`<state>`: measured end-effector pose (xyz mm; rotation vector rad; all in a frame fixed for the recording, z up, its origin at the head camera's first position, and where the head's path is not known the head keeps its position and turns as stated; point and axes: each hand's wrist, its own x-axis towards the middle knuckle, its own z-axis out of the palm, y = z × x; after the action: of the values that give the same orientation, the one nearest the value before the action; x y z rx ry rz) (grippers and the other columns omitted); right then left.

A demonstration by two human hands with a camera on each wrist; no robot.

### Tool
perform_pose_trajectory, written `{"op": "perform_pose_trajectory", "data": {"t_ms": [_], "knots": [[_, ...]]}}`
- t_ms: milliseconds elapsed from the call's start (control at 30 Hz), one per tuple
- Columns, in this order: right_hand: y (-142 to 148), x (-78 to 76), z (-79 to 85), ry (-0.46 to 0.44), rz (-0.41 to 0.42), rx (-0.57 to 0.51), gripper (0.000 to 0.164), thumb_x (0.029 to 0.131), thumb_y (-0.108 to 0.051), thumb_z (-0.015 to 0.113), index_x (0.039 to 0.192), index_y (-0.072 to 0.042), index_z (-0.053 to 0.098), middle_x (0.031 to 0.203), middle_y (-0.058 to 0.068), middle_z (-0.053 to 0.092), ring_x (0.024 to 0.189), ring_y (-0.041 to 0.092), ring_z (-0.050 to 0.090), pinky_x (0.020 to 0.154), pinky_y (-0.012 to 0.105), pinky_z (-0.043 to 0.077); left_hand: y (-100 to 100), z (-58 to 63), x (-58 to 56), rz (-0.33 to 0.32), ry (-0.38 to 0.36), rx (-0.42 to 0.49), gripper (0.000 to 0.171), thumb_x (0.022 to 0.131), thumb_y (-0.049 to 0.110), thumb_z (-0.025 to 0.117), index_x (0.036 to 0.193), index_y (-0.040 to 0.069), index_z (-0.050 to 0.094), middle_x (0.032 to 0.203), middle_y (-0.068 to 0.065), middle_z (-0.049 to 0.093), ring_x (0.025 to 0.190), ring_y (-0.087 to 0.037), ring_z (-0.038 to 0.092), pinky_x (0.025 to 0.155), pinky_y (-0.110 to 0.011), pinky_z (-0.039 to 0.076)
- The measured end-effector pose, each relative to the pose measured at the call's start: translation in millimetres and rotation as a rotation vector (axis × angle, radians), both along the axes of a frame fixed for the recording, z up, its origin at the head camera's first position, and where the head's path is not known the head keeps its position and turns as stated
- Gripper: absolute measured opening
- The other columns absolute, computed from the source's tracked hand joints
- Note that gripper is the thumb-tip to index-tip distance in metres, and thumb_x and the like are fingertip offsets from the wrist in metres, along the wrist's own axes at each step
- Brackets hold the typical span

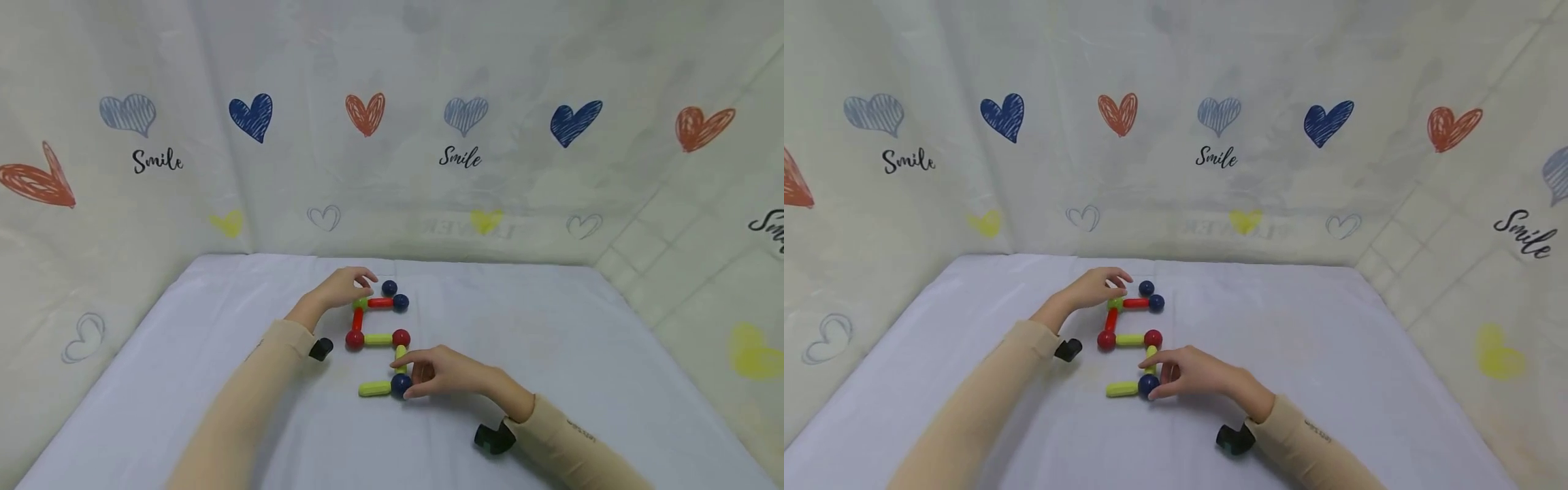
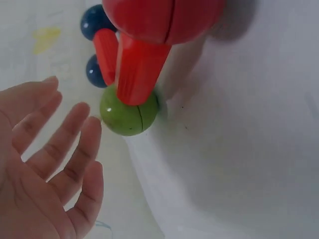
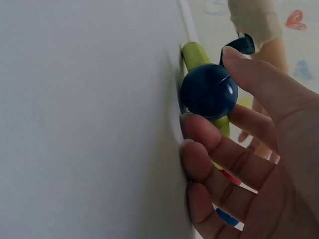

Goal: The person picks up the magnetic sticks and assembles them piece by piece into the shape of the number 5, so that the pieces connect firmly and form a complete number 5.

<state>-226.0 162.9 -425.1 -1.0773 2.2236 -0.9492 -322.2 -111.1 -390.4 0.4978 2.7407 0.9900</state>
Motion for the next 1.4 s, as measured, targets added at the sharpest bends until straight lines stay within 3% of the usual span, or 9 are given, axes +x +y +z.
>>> {"op": "perform_pose_trajectory", "data": {"t_ms": [200, 567, 933, 1200, 1400], "knots": [[-0.2, 1.4, -2.3, 0.002, 0.022, 0.004, 0.043, 0.093, -0.021, 0.079, 0.133, -0.013, 0.067, 0.084, -0.011, 0.065, 0.072, 0.003, 0.058, 0.070, 0.023, 0.051, 18.0, -5.1, -13.2, 0.004, 0.032, -0.047, 0.040, 0.102, 0.018, 0.065, 0.141, 0.013, 0.060, 0.133, -0.013, 0.062, 0.120, -0.030, 0.057, 0.101, -0.047, 0.049], [-5.3, 0.5, 4.8, 0.046, 0.040, 0.032, 0.038, 0.093, -0.021, 0.078, 0.129, -0.013, 0.070, 0.084, -0.012, 0.063, 0.072, 0.002, 0.057, 0.069, 0.022, 0.051, 31.1, -9.7, -27.9, -0.024, -0.024, -0.066, 0.042, 0.103, 0.020, 0.062, 0.145, 0.014, 0.057, 0.137, -0.015, 0.060, 0.118, -0.030, 0.058, 0.101, -0.044, 0.049], [-2.2, -0.1, 5.3, 0.061, 0.061, 0.014, 0.037, 0.094, -0.021, 0.077, 0.129, -0.012, 0.069, 0.083, -0.012, 0.063, 0.071, 0.001, 0.055, 0.068, 0.022, 0.050, 43.1, -9.0, -26.9, -0.062, -0.063, -0.165, 0.038, 0.104, 0.016, 0.060, 0.142, 0.014, 0.060, 0.142, -0.017, 0.057, 0.123, -0.031, 0.055, 0.107, -0.047, 0.045], [-2.3, -0.6, 5.9, 0.038, 0.048, 0.025, 0.037, 0.094, -0.021, 0.077, 0.129, -0.014, 0.069, 0.083, -0.011, 0.064, 0.072, 0.002, 0.056, 0.069, 0.022, 0.050, 43.3, -13.1, -27.3, -0.017, -0.045, -0.183, 0.032, 0.104, 0.016, 0.060, 0.136, 0.015, 0.061, 0.136, -0.015, 0.060, 0.114, -0.028, 0.058, 0.100, -0.044, 0.049], [-3.1, 0.5, 6.0, 0.028, 0.045, 0.027, 0.037, 0.094, -0.019, 0.077, 0.129, -0.012, 0.069, 0.083, -0.010, 0.063, 0.072, 0.003, 0.056, 0.069, 0.022, 0.050, 42.0, -15.9, -28.0, 0.021, -0.031, -0.207, 0.031, 0.104, 0.020, 0.062, 0.135, 0.018, 0.062, 0.134, -0.012, 0.062, 0.112, -0.027, 0.058, 0.102, -0.049, 0.047]]}}
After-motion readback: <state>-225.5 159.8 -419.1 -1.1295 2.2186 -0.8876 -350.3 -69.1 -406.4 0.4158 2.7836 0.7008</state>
